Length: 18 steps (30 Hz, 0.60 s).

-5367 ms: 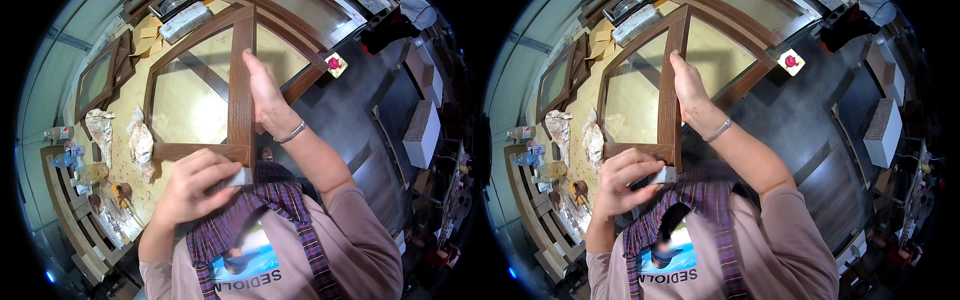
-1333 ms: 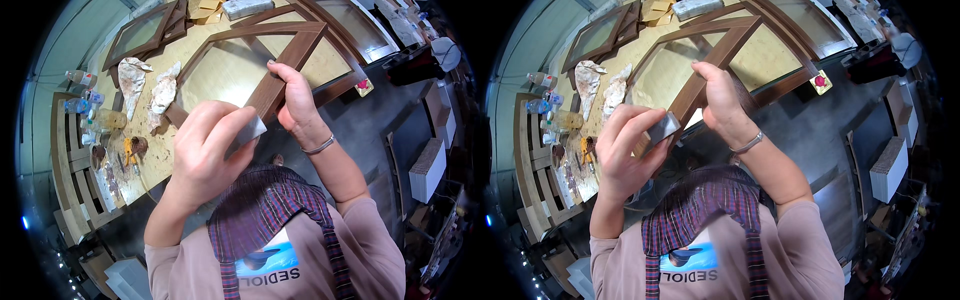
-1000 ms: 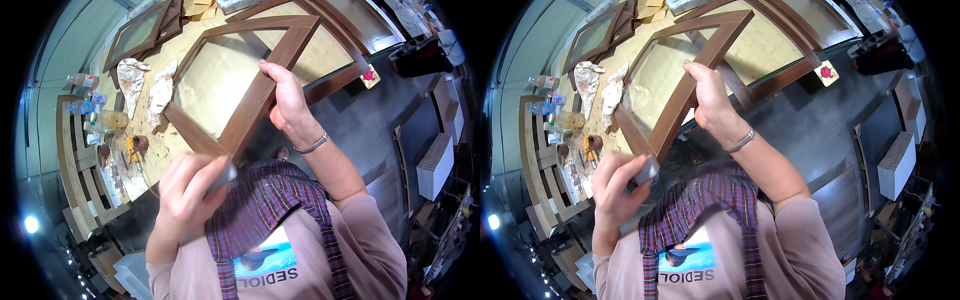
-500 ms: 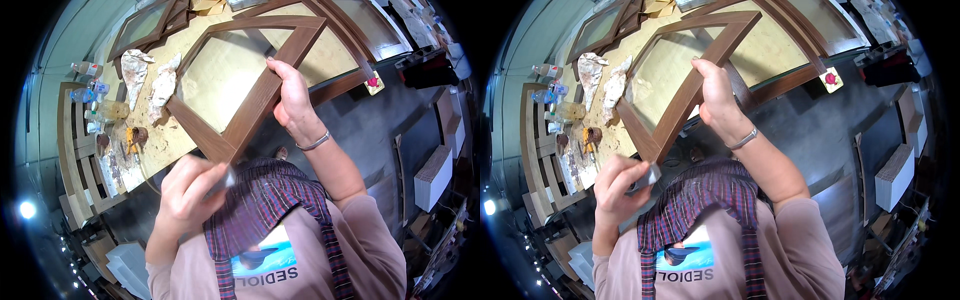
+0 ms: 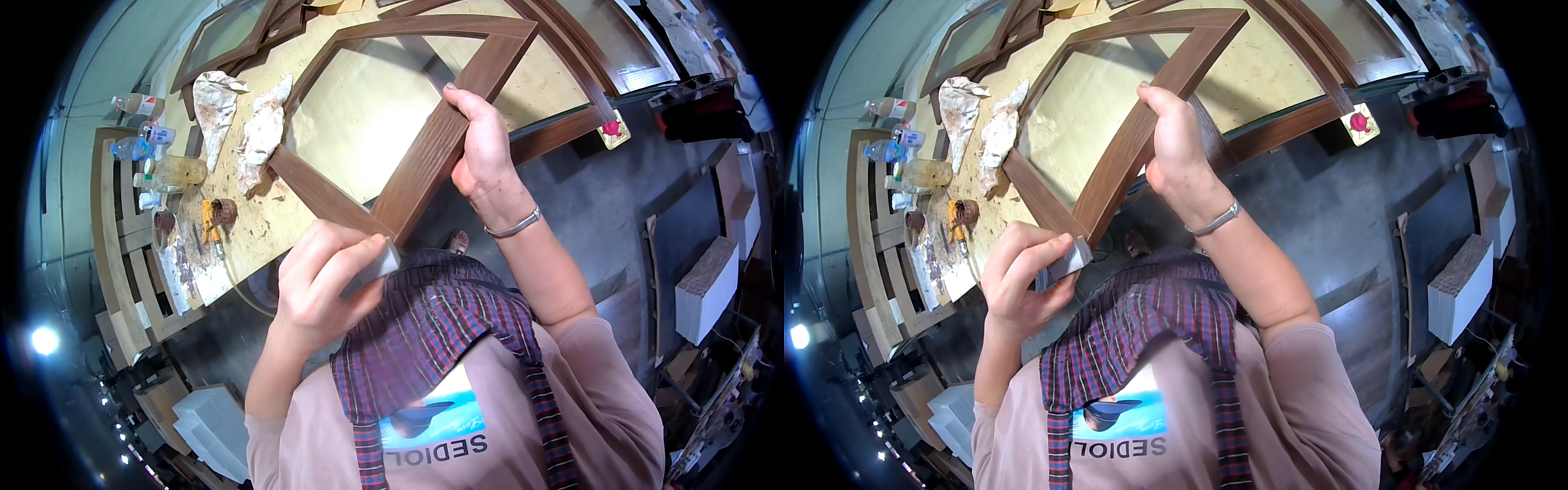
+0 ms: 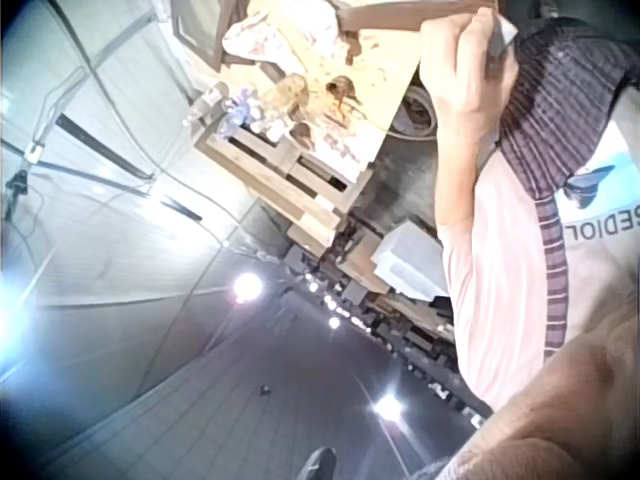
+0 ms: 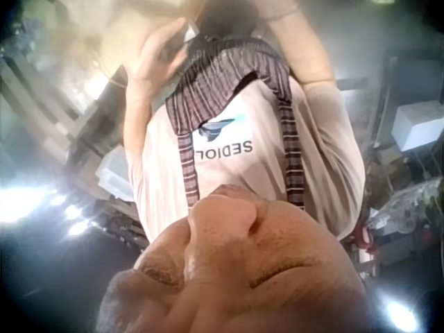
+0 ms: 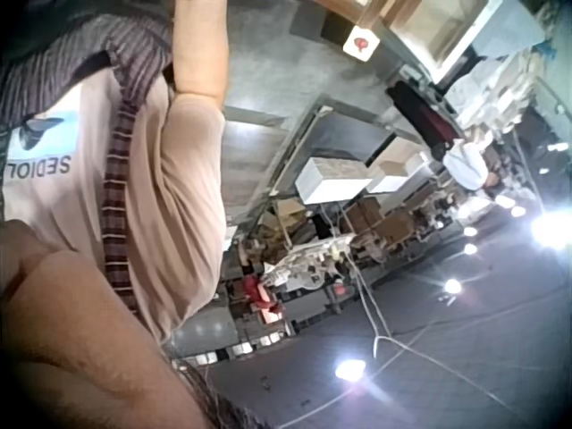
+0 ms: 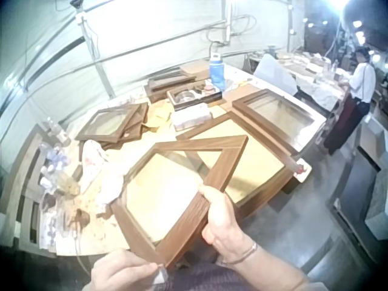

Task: The person wipes a wooden window frame with a cloth, applies a liquid from a bottle to the cloth, and sands the wooden frame with a block.

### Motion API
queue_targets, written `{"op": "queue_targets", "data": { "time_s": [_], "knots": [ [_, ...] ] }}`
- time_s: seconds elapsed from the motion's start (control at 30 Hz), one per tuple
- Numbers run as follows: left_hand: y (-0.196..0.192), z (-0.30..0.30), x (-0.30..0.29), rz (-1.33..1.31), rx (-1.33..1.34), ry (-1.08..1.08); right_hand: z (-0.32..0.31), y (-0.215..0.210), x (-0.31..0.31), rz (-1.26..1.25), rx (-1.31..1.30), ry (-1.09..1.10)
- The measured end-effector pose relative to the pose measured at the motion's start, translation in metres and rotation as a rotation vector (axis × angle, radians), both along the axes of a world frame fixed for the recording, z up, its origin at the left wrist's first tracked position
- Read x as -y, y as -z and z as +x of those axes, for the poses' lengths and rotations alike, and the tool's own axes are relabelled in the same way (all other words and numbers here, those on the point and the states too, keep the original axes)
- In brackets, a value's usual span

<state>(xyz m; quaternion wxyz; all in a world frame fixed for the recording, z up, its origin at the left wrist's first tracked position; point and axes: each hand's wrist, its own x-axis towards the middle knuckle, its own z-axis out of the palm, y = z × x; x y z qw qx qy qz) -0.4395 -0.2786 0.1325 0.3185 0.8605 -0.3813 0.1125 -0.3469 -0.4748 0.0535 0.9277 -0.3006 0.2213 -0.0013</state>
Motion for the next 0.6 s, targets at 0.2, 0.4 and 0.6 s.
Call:
{"op": "queue_targets", "data": {
  "time_s": [0.2,0.4,0.6],
  "knots": [
    [0.001,-0.011,-0.008,0.018,-0.047,0.003,0.000,0.000,0.002,-0.011,-0.037,0.014],
    [0.003,-0.009,-0.007,0.042,-0.052,0.010,0.002,-0.002,0.005,0.005,-0.059,-0.011],
    [0.006,0.000,0.008,-0.101,0.000,-0.045,0.002,0.000,0.008,-0.015,-0.036,-0.031]
  ]
}}
